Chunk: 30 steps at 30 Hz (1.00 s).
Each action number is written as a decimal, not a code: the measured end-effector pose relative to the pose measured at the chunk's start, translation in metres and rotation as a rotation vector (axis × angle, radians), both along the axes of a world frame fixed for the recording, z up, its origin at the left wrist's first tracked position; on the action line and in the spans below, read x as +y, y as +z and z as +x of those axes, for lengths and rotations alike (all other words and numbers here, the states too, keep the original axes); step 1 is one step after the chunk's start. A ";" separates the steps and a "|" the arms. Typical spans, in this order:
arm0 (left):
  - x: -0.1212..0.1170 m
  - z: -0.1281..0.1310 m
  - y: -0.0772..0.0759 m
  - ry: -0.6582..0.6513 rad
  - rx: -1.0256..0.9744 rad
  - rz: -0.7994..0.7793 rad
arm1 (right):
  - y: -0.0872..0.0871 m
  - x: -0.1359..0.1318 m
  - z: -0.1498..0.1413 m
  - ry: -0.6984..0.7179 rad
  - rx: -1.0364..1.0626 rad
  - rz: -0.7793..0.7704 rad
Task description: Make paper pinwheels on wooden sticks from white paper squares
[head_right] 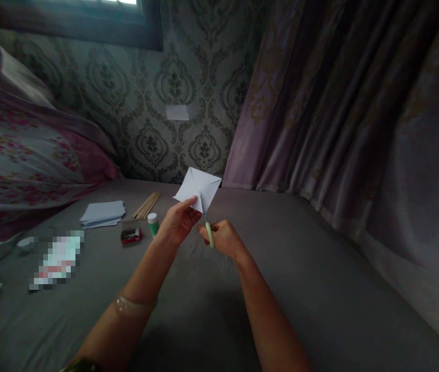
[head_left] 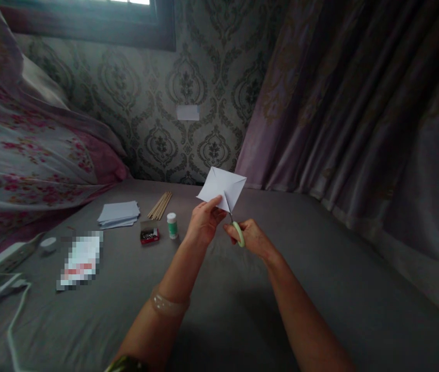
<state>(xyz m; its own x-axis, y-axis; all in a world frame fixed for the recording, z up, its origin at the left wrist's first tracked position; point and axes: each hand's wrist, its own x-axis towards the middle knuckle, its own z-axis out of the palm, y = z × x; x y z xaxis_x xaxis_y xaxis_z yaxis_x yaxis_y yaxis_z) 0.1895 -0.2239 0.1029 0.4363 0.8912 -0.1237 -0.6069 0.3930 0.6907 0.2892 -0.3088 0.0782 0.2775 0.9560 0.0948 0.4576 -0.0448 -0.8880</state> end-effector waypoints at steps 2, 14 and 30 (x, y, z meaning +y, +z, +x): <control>-0.007 0.001 -0.001 -0.017 0.011 0.009 | -0.003 -0.009 0.001 -0.012 -0.005 0.002; -0.039 -0.008 -0.035 -0.091 0.117 -0.142 | -0.040 -0.052 -0.011 -0.019 0.070 -0.089; -0.053 -0.008 -0.056 0.002 0.193 0.021 | -0.053 -0.056 -0.009 -0.007 0.039 -0.111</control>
<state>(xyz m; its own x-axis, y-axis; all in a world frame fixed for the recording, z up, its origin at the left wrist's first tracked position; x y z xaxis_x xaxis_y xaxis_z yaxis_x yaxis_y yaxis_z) 0.1812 -0.2768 0.0472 0.4046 0.8953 -0.1860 -0.4628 0.3760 0.8028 0.2806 -0.3644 0.0247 0.2852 0.9582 -0.0224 0.4222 -0.1466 -0.8946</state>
